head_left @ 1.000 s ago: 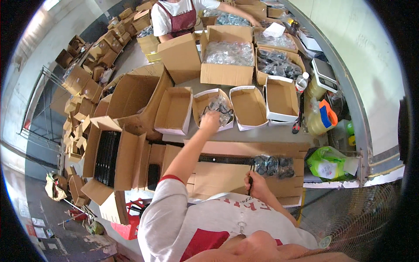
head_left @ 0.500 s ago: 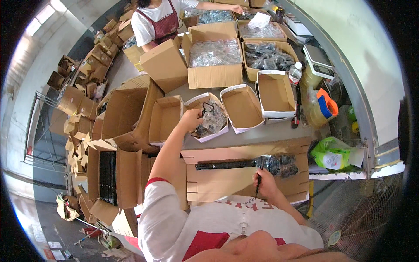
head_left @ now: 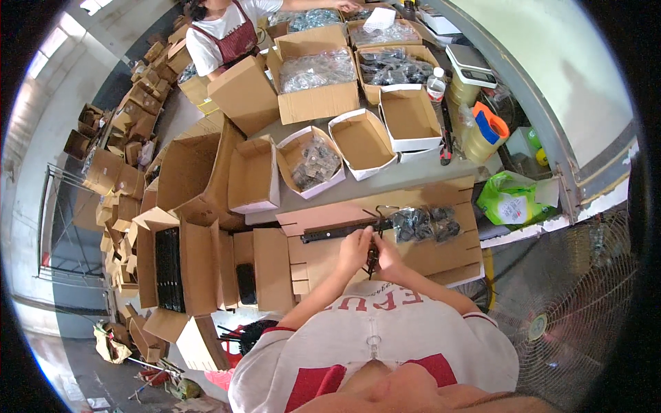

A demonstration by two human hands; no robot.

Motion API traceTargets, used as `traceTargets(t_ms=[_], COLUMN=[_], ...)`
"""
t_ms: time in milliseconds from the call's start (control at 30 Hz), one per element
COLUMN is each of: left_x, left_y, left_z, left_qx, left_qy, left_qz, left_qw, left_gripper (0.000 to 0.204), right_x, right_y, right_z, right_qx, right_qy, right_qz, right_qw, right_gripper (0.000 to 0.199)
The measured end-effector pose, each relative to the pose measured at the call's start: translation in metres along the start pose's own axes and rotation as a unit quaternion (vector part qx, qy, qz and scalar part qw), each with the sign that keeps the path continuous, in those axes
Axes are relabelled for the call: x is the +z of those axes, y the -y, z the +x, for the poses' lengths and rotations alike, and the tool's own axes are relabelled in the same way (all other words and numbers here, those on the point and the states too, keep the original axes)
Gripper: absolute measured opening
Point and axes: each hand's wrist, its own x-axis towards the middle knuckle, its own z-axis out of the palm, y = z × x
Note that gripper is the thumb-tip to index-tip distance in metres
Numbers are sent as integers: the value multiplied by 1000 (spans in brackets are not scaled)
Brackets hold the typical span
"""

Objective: The person folds an elongated cardboard box, packs metal rails, bagged parts, and hardware into it by hand, and then folds the box closed and seals it using a tape dispenser.

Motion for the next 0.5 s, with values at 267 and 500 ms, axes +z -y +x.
traceTargets(t_ms=[267, 500], left_x=[-3, 16], left_y=[18, 4], left_z=[-30, -70], left_qx=[23, 166], left_qy=[-120, -26], left_qz=[-8, 193], left_qw=[992, 967], left_gripper=[25, 43], right_x=[-17, -22], right_y=[1, 1], right_z=[-28, -29], right_qx=[33, 63], right_qy=[5, 22], right_qz=[11, 127], right_qw=[999, 990], right_gripper=[30, 23])
